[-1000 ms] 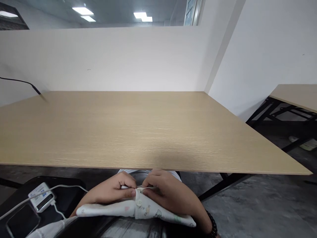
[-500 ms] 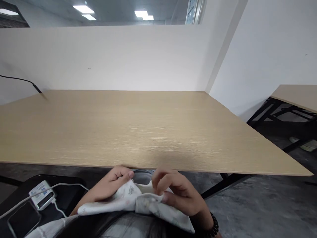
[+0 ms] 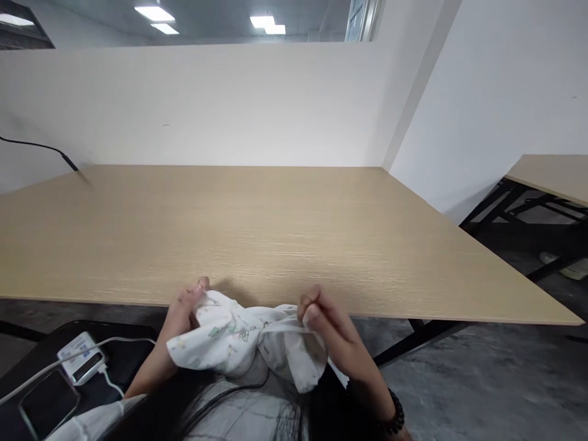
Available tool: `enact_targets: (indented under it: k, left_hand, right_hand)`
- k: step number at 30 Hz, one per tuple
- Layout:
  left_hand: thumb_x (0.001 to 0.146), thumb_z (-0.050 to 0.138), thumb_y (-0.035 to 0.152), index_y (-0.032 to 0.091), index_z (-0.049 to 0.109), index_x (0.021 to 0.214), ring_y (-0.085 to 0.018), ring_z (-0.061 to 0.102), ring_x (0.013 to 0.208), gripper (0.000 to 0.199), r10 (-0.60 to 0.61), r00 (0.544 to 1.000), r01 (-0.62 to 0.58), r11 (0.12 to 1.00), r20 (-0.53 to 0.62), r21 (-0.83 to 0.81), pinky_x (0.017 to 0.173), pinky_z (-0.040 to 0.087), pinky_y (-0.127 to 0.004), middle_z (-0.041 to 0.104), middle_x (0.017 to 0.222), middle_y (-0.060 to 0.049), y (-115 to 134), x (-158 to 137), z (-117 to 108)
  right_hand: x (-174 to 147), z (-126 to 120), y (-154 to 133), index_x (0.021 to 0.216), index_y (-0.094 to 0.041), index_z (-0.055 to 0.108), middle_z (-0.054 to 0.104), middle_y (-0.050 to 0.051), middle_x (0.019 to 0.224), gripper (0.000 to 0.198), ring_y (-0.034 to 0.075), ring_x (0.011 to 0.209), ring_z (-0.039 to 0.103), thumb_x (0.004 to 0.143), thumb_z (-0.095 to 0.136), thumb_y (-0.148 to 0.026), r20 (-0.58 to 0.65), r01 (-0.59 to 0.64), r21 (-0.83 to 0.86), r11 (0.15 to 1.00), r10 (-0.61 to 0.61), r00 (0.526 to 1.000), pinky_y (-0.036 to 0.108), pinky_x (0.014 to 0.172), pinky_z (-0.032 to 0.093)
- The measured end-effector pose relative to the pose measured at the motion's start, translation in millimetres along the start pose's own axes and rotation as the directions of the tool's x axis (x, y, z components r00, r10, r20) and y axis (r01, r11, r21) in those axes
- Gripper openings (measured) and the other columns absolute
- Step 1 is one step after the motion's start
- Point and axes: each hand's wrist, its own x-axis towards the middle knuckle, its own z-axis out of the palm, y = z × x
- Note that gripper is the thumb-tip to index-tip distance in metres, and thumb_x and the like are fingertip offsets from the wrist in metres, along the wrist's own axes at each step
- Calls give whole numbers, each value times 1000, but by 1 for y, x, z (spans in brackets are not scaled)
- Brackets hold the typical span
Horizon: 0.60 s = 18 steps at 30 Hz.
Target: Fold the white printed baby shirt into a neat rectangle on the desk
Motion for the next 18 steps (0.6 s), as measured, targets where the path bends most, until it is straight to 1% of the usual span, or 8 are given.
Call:
enact_targets:
  k: [3,5,7,9,12,14,16,18]
  left_hand:
    - [66,82,51,20,41,69,-6,33,51,51,67,994,-86,968,89,234,48,31,-18,38,58,9,0,-2,-3]
    - [70,81,43,20,45,74,-7,37,53,44,92,986,-134,930,136,343,51,33,-19,42,60,8,-1,-1,-4]
    - [77,76,40,20,51,83,-9,44,56,33,130,978,-187,885,160,427,55,37,-20,50,65,6,-1,1,-5]
    - [85,68,38,18,59,91,-12,52,63,23,171,966,-248,831,197,498,59,41,-22,60,75,1,-1,3,-6]
    - [92,58,35,17,64,93,-15,58,73,18,208,942,-325,760,263,562,67,44,-25,66,83,-3,-1,3,-6]
    - [94,55,34,18,62,91,-15,59,75,18,220,932,-353,734,288,580,71,46,-26,65,81,-2,-1,2,-5]
    - [93,58,33,18,61,99,-17,62,82,17,248,915,-393,731,319,557,77,48,-28,66,88,-3,-2,-1,-2]
    - [87,65,33,18,58,114,-20,64,96,31,276,878,-456,729,391,510,87,50,-31,68,103,-7,-5,-3,3]
  right_hand:
    - [4,7,-8,101,-24,54,62,2,93,35,17,78,56,85,70,-50,249,61,-380,923,39,968,27,66,43]
    - [7,12,-7,109,-24,56,66,4,106,39,19,92,61,81,76,-43,351,132,-525,841,72,934,28,76,46]
    - [10,17,-2,111,-23,60,68,6,110,26,21,100,62,89,70,-32,364,183,-613,769,70,929,30,82,46]
    - [13,21,5,107,-22,65,69,6,103,13,20,94,64,95,59,-25,330,199,-683,703,54,943,30,79,47]
    - [15,26,14,97,-20,70,66,6,86,18,19,79,62,98,53,-25,264,228,-743,629,-37,964,29,69,45]
    - [17,28,15,92,-20,72,64,6,84,19,18,77,59,98,54,-26,221,262,-707,657,-147,964,29,68,45]
    - [19,30,13,90,-21,71,64,6,86,17,18,80,60,96,57,-27,156,272,-593,757,-224,962,29,71,47]
    - [21,34,8,89,-20,70,67,6,86,15,18,81,62,95,59,-28,85,235,-454,859,-221,972,29,73,49]
